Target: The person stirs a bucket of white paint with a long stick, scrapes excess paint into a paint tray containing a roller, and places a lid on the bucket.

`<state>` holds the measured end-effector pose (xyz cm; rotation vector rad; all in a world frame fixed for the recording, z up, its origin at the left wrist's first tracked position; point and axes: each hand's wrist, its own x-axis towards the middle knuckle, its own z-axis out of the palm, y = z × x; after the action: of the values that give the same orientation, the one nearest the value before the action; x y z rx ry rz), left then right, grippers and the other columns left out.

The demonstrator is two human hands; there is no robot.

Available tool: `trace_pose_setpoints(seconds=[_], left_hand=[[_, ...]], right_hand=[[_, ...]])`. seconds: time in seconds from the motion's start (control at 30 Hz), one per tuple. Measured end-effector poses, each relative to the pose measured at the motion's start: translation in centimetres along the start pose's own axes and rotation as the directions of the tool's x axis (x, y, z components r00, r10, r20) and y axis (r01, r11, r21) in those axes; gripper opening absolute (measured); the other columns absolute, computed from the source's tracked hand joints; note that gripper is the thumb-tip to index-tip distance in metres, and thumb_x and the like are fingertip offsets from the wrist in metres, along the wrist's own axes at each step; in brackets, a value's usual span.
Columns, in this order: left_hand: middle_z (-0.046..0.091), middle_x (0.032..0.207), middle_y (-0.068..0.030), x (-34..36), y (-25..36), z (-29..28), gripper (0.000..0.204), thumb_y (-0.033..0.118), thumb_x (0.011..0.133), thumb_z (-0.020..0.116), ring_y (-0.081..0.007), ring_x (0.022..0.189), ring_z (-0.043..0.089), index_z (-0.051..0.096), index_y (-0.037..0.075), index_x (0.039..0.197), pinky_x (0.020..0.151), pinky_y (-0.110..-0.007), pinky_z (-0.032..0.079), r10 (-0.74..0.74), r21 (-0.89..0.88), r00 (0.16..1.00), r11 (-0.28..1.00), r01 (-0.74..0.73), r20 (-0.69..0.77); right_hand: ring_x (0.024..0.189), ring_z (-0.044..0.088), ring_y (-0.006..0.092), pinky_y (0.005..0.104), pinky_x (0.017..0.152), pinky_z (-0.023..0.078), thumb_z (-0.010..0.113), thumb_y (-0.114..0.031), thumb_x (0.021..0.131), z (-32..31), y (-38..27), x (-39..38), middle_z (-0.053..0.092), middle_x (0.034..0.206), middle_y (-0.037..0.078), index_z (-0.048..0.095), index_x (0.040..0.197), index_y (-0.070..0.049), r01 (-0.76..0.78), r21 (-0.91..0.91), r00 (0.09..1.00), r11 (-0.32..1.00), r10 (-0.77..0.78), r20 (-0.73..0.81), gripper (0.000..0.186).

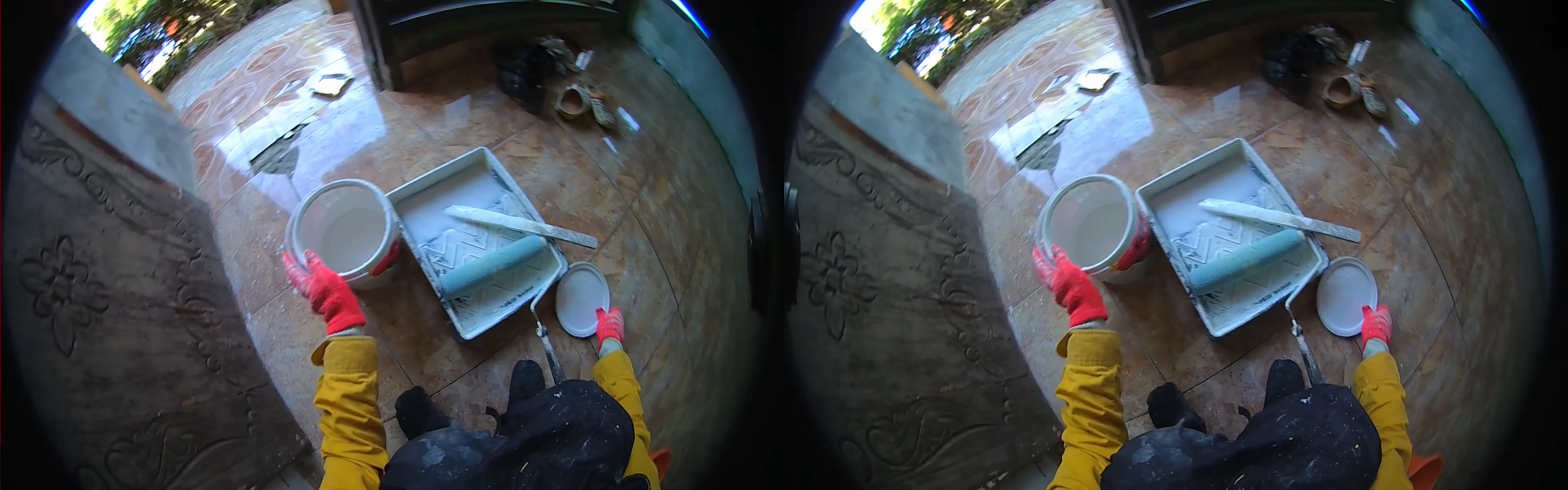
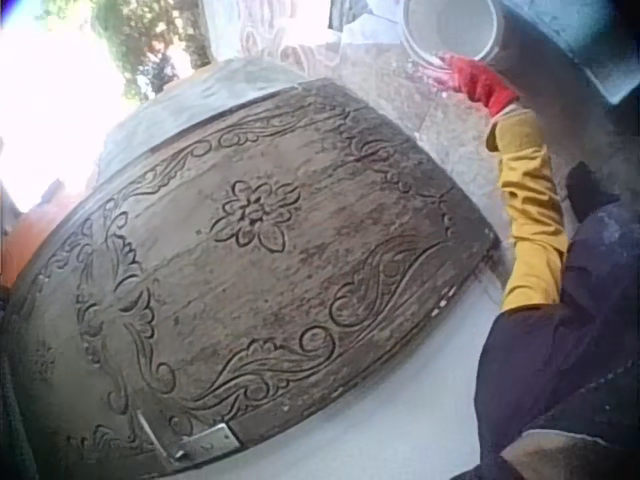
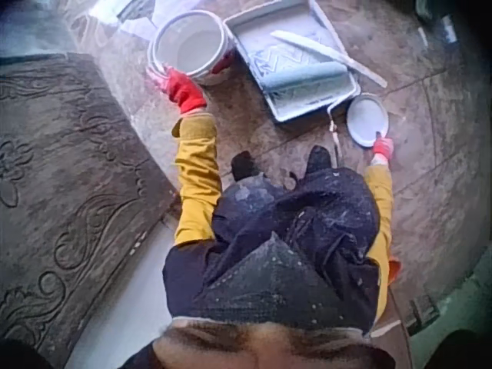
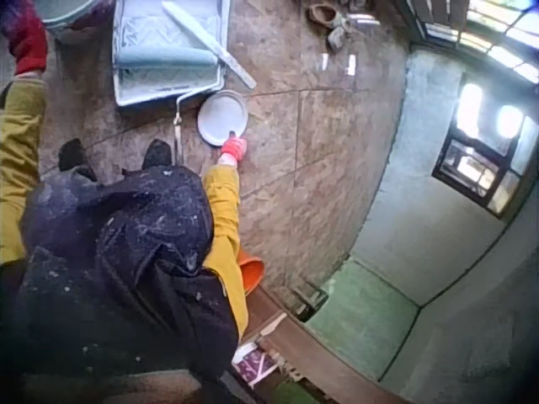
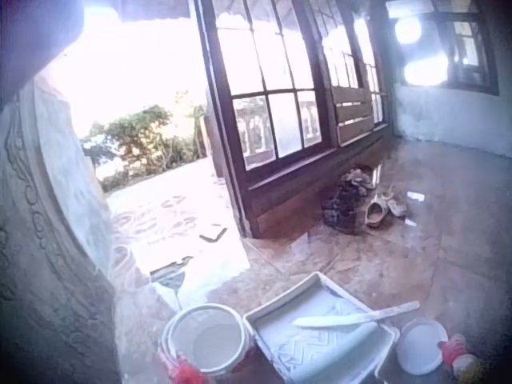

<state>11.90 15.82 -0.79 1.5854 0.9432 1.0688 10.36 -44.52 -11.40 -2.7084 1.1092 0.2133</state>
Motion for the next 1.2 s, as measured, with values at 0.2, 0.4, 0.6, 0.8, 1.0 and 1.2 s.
trace_pose_setpoints(seconds=[0.2,0.4,0.6,0.8,1.0,1.2], left_hand=[[0.039,0.14,-0.0206,-1.0,1.6,1.2,0.053,0.02,0.095,0.049,-0.0302,0.125,0.044,0.031,-0.001,0.141,0.103,-0.037,0.036,-0.107,-0.178,0.992,0.977,0.117,0.066],[0.039,0.141,-0.0204,-1.4,2.6,0.7,0.053,0.017,0.095,0.048,-0.0299,0.125,0.044,0.029,0.0,0.141,0.103,-0.037,0.036,-0.172,-0.214,0.985,0.961,0.174,0.031],[0.039,0.141,-0.0203,-2.3,4.1,0.8,0.056,0.016,0.095,0.049,-0.0298,0.125,0.045,0.025,0.001,0.143,0.102,-0.037,0.037,-0.183,-0.183,0.982,0.965,0.187,0.034],[0.039,0.141,-0.0193,-2.1,2.5,-1.4,0.058,0.027,0.097,0.048,-0.0277,0.125,0.044,0.024,0.002,0.144,0.102,-0.036,0.037,-0.215,-0.282,0.975,0.934,0.221,0.052],[0.047,0.135,-0.0165,-0.9,2.0,-1.9,0.06,0.041,0.097,0.045,-0.0248,0.122,0.048,0.035,0.0,0.139,0.1,-0.035,0.04,-0.259,-0.405,0.94,0.853,0.33,0.22],[0.05,0.132,-0.017,2.2,1.3,-3.1,0.065,0.046,0.094,0.05,-0.0237,0.119,0.05,0.039,-0.002,0.136,0.099,-0.034,0.04,-0.234,-0.213,0.925,0.929,0.304,0.299]], right_hand=[[0.088,0.064,0.0378,0.0462,0.072,0.051,0.059,-0.036,0.084,-1.3,4.2,2.7,0.066,0.095,0.023,0.065,0.096,-0.002,0.128,-0.03,0.991,0.991,-0.129,-0.027,0.037],[0.077,0.062,0.0242,0.0379,0.06,0.054,0.064,-0.027,0.083,-7.1,1.8,1.3,0.062,0.087,0.01,0.06,0.1,-0.005,0.047,0.717,0.992,0.695,-0.117,0.048,0.027],[0.073,0.058,0.0153,0.0315,0.062,0.05,0.061,-0.02,0.086,-23.2,-5.7,-5.4,0.063,0.087,0.006,0.061,0.105,-0.004,0.309,0.445,0.949,0.841,-0.246,-0.195,0.025],[0.09,0.062,0.0151,0.0273,0.08,0.05,0.065,-0.005,0.085,-23.9,-27.1,-20.9,0.066,0.098,0.007,0.06,0.111,-0.003,0.678,0.588,0.688,0.44,-0.663,-0.297,0.026],[0.078,0.063,0.0252,0.0331,0.066,0.054,0.059,-0.002,0.082,-14.8,-38.9,-26.5,0.061,0.085,0.009,0.059,0.107,-0.009,0.875,-0.144,-0.473,-0.463,-0.748,-0.466,0.026],[0.064,0.056,0.0194,0.031,0.049,0.046,0.06,-0.009,0.078,-6.2,-39.7,-30.7,0.055,0.079,0.004,0.056,0.107,-0.009,0.677,-0.48,-0.725,-0.559,-0.618,-0.303,0.029]])
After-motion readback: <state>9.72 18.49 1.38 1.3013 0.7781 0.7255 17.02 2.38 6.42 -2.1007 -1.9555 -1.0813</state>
